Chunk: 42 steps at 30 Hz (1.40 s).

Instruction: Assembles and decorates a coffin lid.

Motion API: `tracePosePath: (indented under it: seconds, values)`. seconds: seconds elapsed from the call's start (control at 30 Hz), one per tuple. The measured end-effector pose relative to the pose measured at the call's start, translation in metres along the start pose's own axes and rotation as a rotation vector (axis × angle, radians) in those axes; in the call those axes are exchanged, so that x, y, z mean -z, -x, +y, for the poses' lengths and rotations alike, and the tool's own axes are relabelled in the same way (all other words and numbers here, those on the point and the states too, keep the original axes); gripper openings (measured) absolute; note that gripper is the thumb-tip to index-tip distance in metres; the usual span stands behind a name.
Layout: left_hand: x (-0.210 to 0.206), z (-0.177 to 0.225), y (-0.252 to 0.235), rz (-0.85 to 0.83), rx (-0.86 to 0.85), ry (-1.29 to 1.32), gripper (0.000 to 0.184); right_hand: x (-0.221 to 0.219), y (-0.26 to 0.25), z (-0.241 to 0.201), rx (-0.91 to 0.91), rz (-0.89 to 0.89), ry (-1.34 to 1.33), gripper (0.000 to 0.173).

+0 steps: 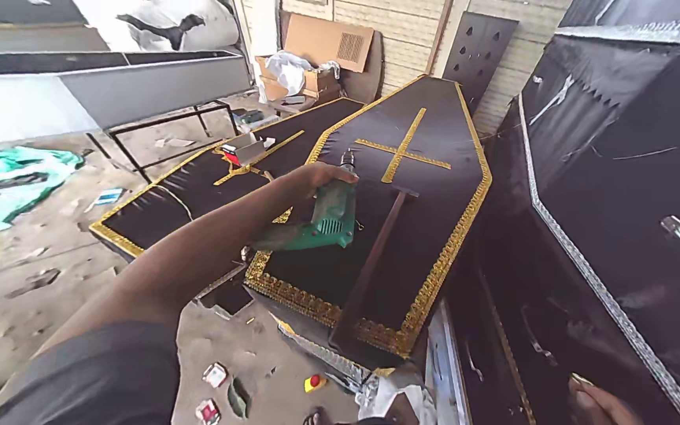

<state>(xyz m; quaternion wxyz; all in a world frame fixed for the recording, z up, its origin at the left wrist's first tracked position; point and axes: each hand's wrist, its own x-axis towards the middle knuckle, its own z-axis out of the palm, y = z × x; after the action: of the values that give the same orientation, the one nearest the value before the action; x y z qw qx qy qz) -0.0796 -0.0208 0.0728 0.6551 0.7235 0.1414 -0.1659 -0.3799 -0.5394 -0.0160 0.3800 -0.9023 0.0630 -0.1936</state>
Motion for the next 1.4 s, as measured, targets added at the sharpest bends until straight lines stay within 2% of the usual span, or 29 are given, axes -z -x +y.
tracePosePath:
  seconds: [0.13,0.3,0.37,0.47,0.53,0.6,0.67,0.73,0.8,0.87,0.9,1.0,1.07,1.17,1.27,1.33,1.4]
  values:
    - [-0.008,0.003,0.008,0.007,0.064,0.083,0.031,-0.021,-0.001,0.011,0.038,-0.032,0.133,0.024]
    - [0.004,0.001,0.007,-0.085,0.013,-0.072,0.035,-0.047,-0.001,0.005,0.097,-0.004,0.055,0.019]
    - [0.003,0.001,0.014,0.0,-0.077,-0.215,0.041,-0.052,-0.004,-0.005,0.117,0.006,0.008,0.018]
    - [-0.004,-0.004,0.034,0.235,-0.269,-0.525,0.044,-0.057,-0.007,-0.021,0.189,-0.044,-0.091,0.014]
    - [-0.02,-0.005,0.067,0.383,-0.471,-0.64,0.049,-0.063,-0.011,-0.028,0.238,-0.088,-0.184,0.012]
    - [-0.044,-0.009,0.11,0.456,-0.639,-0.636,0.055,-0.067,-0.015,-0.037,0.268,-0.102,-0.262,0.011]
    - [-0.079,-0.029,0.156,0.399,-0.845,-0.567,0.048,-0.066,-0.018,-0.051,0.285,-0.13,-0.379,0.012]
    - [-0.125,-0.054,0.197,0.148,-1.049,-0.509,0.039,-0.062,-0.02,-0.069,0.324,-0.183,-0.506,0.013]
    - [-0.173,-0.077,0.225,-0.08,-1.114,-0.543,0.045,-0.059,-0.019,-0.088,0.399,-0.237,-0.597,0.014]
    - [-0.21,-0.102,0.235,-0.16,-1.12,-0.554,0.05,-0.057,-0.012,-0.102,0.465,-0.274,-0.66,0.014]
    - [-0.221,-0.113,0.235,-0.15,-1.119,-0.546,0.046,-0.057,-0.007,-0.105,0.487,-0.269,-0.683,0.013]
    - [-0.229,-0.136,0.229,-0.053,-1.15,-0.514,0.025,-0.062,0.0,-0.099,0.52,-0.213,-0.754,0.01]
    - [-0.227,-0.145,0.229,-0.04,-1.193,-0.508,0.019,-0.066,0.002,-0.089,0.485,-0.232,-0.869,0.008]
    - [-0.224,-0.152,0.231,-0.092,-1.235,-0.57,0.019,-0.075,0.008,-0.071,0.271,-0.393,-1.164,0.006]
    - [-0.22,-0.153,0.234,-0.128,-1.198,-0.775,0.02,-0.086,0.012,-0.052,-0.015,-0.63,-1.439,0.007]
    - [-0.217,-0.15,0.234,-0.171,-1.186,-0.97,0.018,-0.09,0.008,-0.038,-0.058,-0.806,-1.406,0.01]
    - [-0.217,-0.147,0.235,-0.204,-1.176,-1.122,0.014,-0.092,0.005,-0.029,0.081,-0.903,-1.178,0.014]
